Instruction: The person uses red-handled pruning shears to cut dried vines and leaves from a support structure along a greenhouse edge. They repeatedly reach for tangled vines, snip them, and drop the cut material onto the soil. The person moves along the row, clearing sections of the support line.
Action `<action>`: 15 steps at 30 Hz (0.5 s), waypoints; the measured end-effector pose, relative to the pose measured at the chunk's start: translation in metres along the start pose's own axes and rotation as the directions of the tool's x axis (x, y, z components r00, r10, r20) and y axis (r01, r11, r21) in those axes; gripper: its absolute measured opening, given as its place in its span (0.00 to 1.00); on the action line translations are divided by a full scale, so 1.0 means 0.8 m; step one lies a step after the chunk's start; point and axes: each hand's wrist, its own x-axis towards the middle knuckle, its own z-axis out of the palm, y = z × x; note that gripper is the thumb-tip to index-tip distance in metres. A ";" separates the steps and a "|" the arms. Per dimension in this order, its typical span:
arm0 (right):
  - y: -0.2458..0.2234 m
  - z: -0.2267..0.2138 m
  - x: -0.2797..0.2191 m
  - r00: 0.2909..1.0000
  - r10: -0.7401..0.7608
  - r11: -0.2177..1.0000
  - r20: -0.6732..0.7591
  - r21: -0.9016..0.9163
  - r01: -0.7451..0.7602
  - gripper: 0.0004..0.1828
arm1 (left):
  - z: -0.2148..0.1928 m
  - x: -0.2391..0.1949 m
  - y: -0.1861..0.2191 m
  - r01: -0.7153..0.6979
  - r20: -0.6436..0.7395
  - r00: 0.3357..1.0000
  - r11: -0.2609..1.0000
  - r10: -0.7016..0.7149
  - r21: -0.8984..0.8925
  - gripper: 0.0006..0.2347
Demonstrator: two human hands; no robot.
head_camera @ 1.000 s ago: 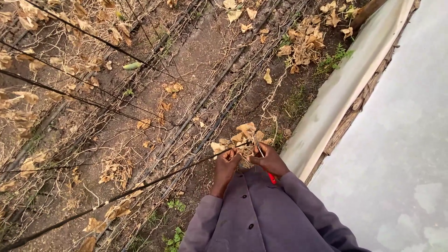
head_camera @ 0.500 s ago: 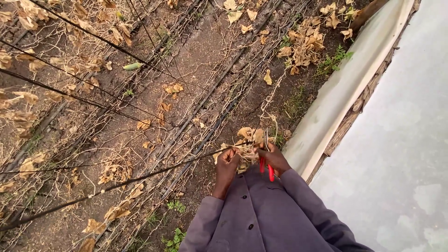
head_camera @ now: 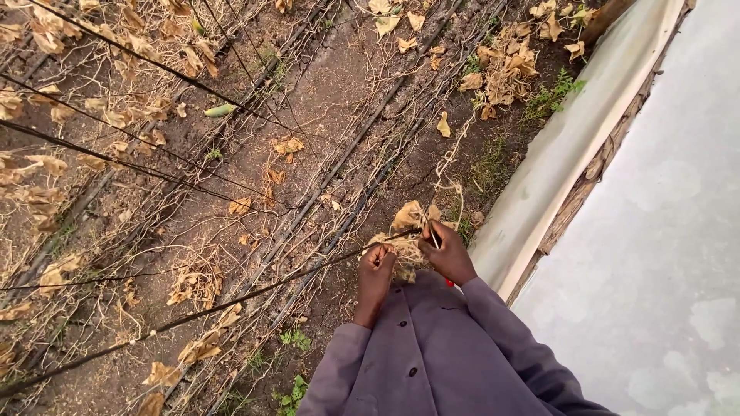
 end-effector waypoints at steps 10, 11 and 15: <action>0.025 -0.009 0.016 0.979 -0.031 0.990 -0.201 0.130 0.058 0.12 | 0.019 0.018 -0.074 -0.289 0.115 0.956 0.935 0.270 0.206 0.14; 0.015 -0.007 0.014 0.979 -0.030 0.990 -0.204 0.132 0.058 0.12 | 0.017 0.022 -0.089 -0.289 0.119 0.956 0.934 0.269 0.208 0.14; 0.027 -0.045 0.031 0.920 -0.183 0.982 -0.346 -0.026 0.186 0.11 | -0.008 0.022 -0.102 -0.147 -0.021 0.987 0.958 0.157 0.245 0.12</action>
